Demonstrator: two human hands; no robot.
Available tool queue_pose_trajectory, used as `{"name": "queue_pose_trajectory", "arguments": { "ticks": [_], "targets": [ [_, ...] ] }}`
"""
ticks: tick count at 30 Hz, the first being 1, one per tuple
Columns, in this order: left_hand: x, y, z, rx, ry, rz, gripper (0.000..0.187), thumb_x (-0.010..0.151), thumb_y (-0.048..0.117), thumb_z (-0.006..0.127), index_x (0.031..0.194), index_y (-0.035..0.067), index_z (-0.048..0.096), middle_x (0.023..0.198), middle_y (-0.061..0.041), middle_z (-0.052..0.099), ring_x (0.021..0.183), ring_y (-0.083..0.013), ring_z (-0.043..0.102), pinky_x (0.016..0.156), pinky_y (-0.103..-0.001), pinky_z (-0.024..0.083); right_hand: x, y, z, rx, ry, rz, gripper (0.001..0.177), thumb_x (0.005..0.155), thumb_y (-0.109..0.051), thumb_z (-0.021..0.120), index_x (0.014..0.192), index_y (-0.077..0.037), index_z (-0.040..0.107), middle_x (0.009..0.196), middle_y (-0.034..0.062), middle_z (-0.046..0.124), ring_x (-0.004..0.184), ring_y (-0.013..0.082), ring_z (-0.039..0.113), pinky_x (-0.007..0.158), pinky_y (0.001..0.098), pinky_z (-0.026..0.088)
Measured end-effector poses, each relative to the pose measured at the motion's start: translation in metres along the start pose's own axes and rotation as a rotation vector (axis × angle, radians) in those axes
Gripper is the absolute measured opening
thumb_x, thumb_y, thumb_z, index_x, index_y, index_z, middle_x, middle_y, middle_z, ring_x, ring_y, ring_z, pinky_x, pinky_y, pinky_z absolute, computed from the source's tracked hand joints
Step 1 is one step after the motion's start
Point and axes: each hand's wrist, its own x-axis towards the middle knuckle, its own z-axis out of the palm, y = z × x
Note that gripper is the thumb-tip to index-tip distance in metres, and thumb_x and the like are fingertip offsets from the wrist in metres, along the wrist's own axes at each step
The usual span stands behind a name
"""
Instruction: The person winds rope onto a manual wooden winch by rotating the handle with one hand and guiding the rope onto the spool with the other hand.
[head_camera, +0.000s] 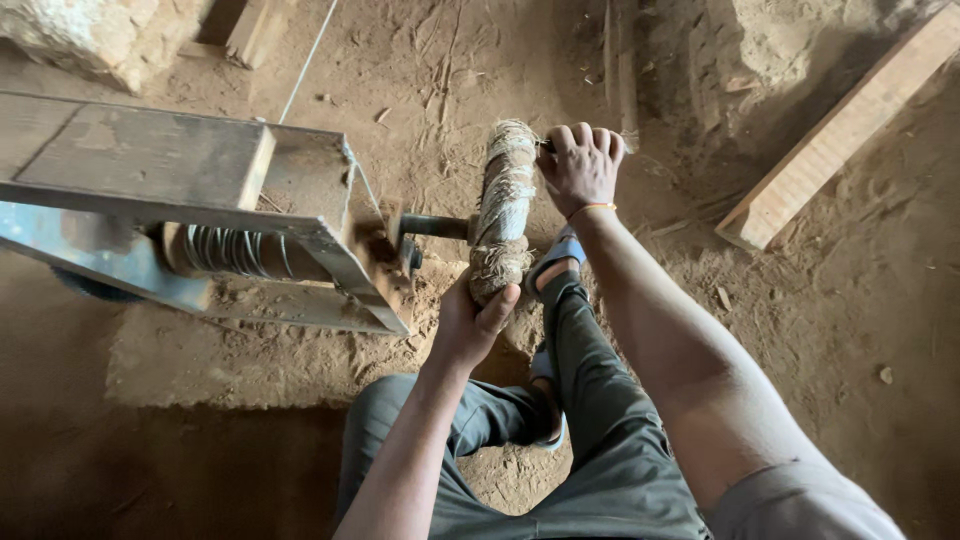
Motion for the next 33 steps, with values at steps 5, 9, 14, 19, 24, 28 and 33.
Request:
{"name": "queue_pose_trajectory", "arguments": {
  "ticks": [5, 9, 14, 19, 24, 28, 33],
  "targets": [
    [0.004, 0.007, 0.001, -0.134, -0.066, -0.18, 0.063, 0.09, 0.058, 0.07, 0.115, 0.001, 0.063, 0.073, 0.0, 0.059, 0.063, -0.0077, 0.053, 0.054, -0.026, 0.044, 0.005, 0.01, 0.007, 0.019, -0.11, 0.011, 0.024, 0.092, -0.044, 0.072, 0.101, -0.022, 0.071, 0.105, 0.0046, 0.066, 0.107, 0.0309, 0.056, 0.099, 0.0513, 0.033],
    [0.018, 0.015, -0.001, 0.05, -0.09, -0.164, 0.061, 0.092, 0.065, 0.059, 0.108, 0.006, 0.064, 0.072, 0.002, 0.063, 0.061, -0.0056, 0.061, 0.052, -0.026, 0.052, 0.01, 0.015, 0.015, 0.004, -0.246, 0.045, 0.024, 0.096, -0.046, 0.067, 0.104, -0.024, 0.072, 0.105, 0.0036, 0.068, 0.108, 0.0312, 0.058, 0.097, 0.0526, 0.035],
    [0.034, 0.025, 0.002, 0.136, -0.018, -0.249, 0.064, 0.091, 0.062, 0.063, 0.103, -0.001, 0.072, 0.082, -0.008, 0.073, 0.073, -0.0151, 0.07, 0.063, -0.031, 0.058, 0.018, 0.021, 0.022, 0.031, -0.474, 0.112, 0.032, 0.094, -0.053, 0.063, 0.105, -0.025, 0.073, 0.109, 0.0039, 0.071, 0.112, 0.0315, 0.061, 0.095, 0.054, 0.036],
    [0.035, 0.03, 0.003, 0.172, 0.027, -0.225, 0.068, 0.092, 0.06, 0.064, 0.117, -0.003, 0.069, 0.098, -0.017, 0.078, 0.088, -0.0258, 0.076, 0.077, -0.037, 0.061, 0.022, 0.024, 0.023, 0.062, -0.58, 0.146, 0.033, 0.095, -0.055, 0.061, 0.105, -0.026, 0.073, 0.108, 0.0048, 0.073, 0.113, 0.0303, 0.063, 0.096, 0.0536, 0.036],
    [0.029, 0.044, 0.01, 0.498, 0.217, 0.14, 0.096, 0.096, 0.046, 0.072, 0.153, -0.011, 0.021, 0.141, -0.037, 0.05, 0.116, -0.0476, 0.066, 0.087, -0.045, 0.063, 0.024, 0.023, 0.021, 0.067, -0.564, 0.137, 0.033, 0.094, -0.054, 0.06, 0.104, -0.027, 0.073, 0.108, 0.0055, 0.073, 0.112, 0.0316, 0.063, 0.095, 0.0549, 0.035],
    [0.034, 0.071, 0.024, 0.873, 0.261, 0.477, 0.106, 0.084, 0.032, 0.081, 0.158, -0.006, 0.016, 0.148, -0.036, 0.044, 0.129, -0.0578, 0.057, 0.105, -0.059, 0.054, 0.025, 0.02, 0.017, 0.059, -0.599, 0.152, 0.035, 0.096, -0.056, 0.059, 0.105, -0.024, 0.073, 0.109, 0.0068, 0.073, 0.112, 0.0332, 0.063, 0.095, 0.056, 0.036],
    [0.056, 0.09, 0.037, 0.843, 0.209, 0.227, 0.097, 0.083, 0.021, 0.084, 0.157, -0.001, 0.025, 0.133, -0.039, 0.052, 0.109, -0.0492, 0.068, 0.081, -0.048, 0.063, 0.026, 0.019, 0.012, 0.065, -0.592, 0.143, 0.037, 0.094, -0.056, 0.06, 0.102, -0.023, 0.073, 0.109, 0.0065, 0.074, 0.112, 0.0336, 0.063, 0.094, 0.0556, 0.037]
  ]
}}
